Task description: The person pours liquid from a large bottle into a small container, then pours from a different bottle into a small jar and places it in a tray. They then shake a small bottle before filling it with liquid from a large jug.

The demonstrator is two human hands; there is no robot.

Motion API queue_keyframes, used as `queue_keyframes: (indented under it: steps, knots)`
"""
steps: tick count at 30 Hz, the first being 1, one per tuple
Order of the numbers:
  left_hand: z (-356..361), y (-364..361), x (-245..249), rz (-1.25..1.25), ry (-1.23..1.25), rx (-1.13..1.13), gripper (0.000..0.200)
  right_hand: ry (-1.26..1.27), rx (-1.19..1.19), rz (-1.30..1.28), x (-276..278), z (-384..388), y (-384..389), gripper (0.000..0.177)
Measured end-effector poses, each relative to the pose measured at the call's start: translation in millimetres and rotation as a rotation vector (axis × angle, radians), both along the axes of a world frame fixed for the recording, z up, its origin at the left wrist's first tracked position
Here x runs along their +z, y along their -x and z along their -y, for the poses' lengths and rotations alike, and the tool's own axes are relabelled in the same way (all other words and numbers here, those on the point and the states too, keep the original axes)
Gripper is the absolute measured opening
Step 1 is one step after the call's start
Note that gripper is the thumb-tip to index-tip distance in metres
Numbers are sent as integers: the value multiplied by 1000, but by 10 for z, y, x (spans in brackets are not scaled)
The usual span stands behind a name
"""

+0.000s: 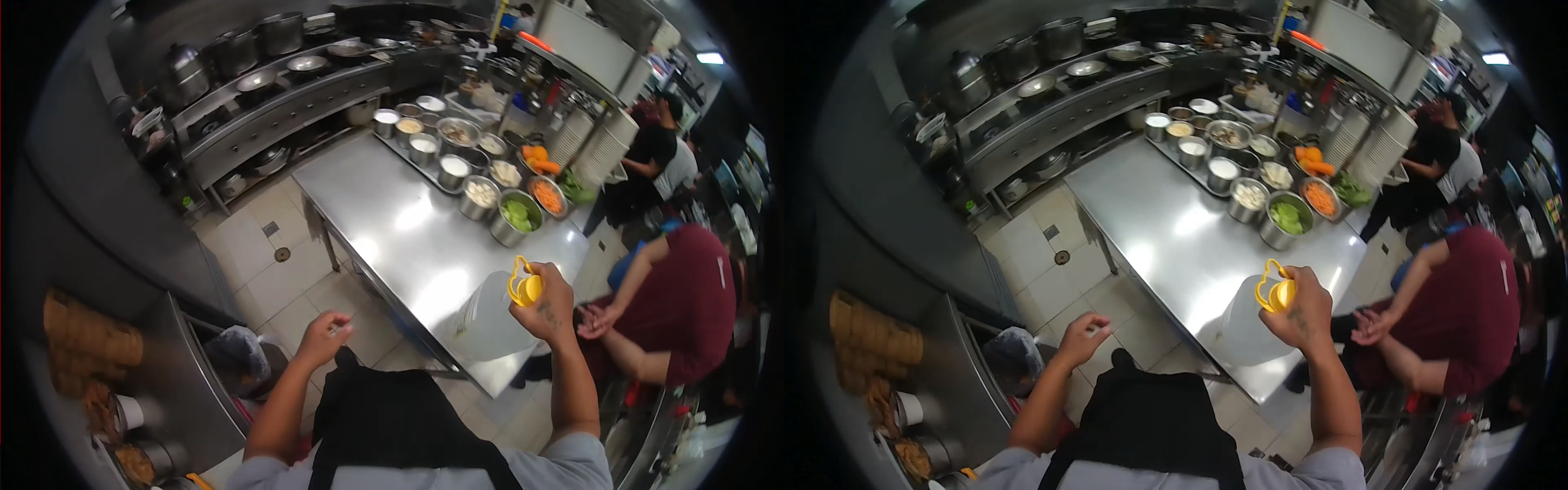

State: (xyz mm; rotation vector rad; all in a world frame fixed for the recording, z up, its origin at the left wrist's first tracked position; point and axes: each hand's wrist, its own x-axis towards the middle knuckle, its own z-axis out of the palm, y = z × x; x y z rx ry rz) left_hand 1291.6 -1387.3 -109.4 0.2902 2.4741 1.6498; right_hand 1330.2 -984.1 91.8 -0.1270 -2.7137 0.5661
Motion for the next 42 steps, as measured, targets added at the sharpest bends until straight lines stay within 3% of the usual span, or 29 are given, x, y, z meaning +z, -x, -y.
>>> queue_keyframes:
  steps: [3, 5, 6, 8, 11, 14, 16, 20, 22, 24, 26, 28, 29, 30, 31, 32, 35, 36, 37, 39, 41, 42]
  knots:
    - [594, -67, -255, 109, 8, 283, 21, -84, 43, 35, 38, 330, 719, 55]
    - [1094, -88, -917, 29, 8, 410, 17, -106, 36, 43, 30, 554, 1184, 55]
    - [1229, -49, -1021, 25, 7, 407, 17, -107, 33, 39, 30, 643, 1410, 55]
    - [1539, -22, -1071, 213, -183, 584, 14, -170, 27, -5, -18, 823, 1761, 55]
    - [1824, 264, -965, 242, -195, 626, 14, -112, -73, -3, -55, 986, 2240, 60]
    - [2087, 818, -935, 234, -309, 571, 14, -18, -170, -57, -207, 1121, 2601, 61]
    - [2159, 1292, -700, 248, -234, 508, 14, -83, -68, -317, -356, 1181, 2886, 61]
    - [2118, 2302, -353, 178, -170, 369, 14, 35, -242, -5, -179, 1359, 3325, 63]
    - [2040, 2741, -177, 168, -160, 287, 14, 14, -281, -23, -1, 1577, 3345, 61]
    - [1986, 3188, -83, 163, -152, 211, 15, -405, -304, -559, 227, 1935, 3329, 53]
    - [1953, 3603, -58, 149, -135, 76, 16, -139, -130, -715, -44, 2127, 3315, 41]
    - [1980, 4026, -138, 194, -102, 3, 17, 484, 332, -681, -688, 2424, 3579, 27]
    - [2001, 4291, -200, 230, -83, -46, 18, 590, 260, -523, -906, 2653, 3833, 17]
    - [2080, 4530, -311, 232, -66, -76, 18, 684, 142, -278, -935, 2843, 4154, 16]
    - [2196, 4769, -510, 237, -1, -61, 20, 754, -20, -148, -1316, 2857, 4573, 22]
    - [2382, 4902, -725, 257, 69, -41, 21, 1086, -179, -39, -1699, 2791, 5009, 26]
    - [3036, 5153, -1172, 300, 195, 0, 20, 1203, -532, -228, -2211, 2395, 5949, 32]
    - [3338, 5202, -1431, 324, 162, 1, 19, 1009, -616, -293, -2396, 2203, 6190, 33]
    - [3623, 5169, -1637, 352, 124, 6, 20, 1062, -678, -373, -2422, 2074, 6373, 35]
    - [3963, 5031, -1695, 584, 172, 118, 22, 1039, -815, -302, -2491, 1792, 6597, 35]
    - [4349, 4889, -1916, 611, 287, 13, 26, 1117, -894, -249, -2396, 1658, 6644, 36]
    - [4566, 4798, -2087, 632, 208, -12, 26, 1202, -965, -188, -2367, 1630, 6670, 36]
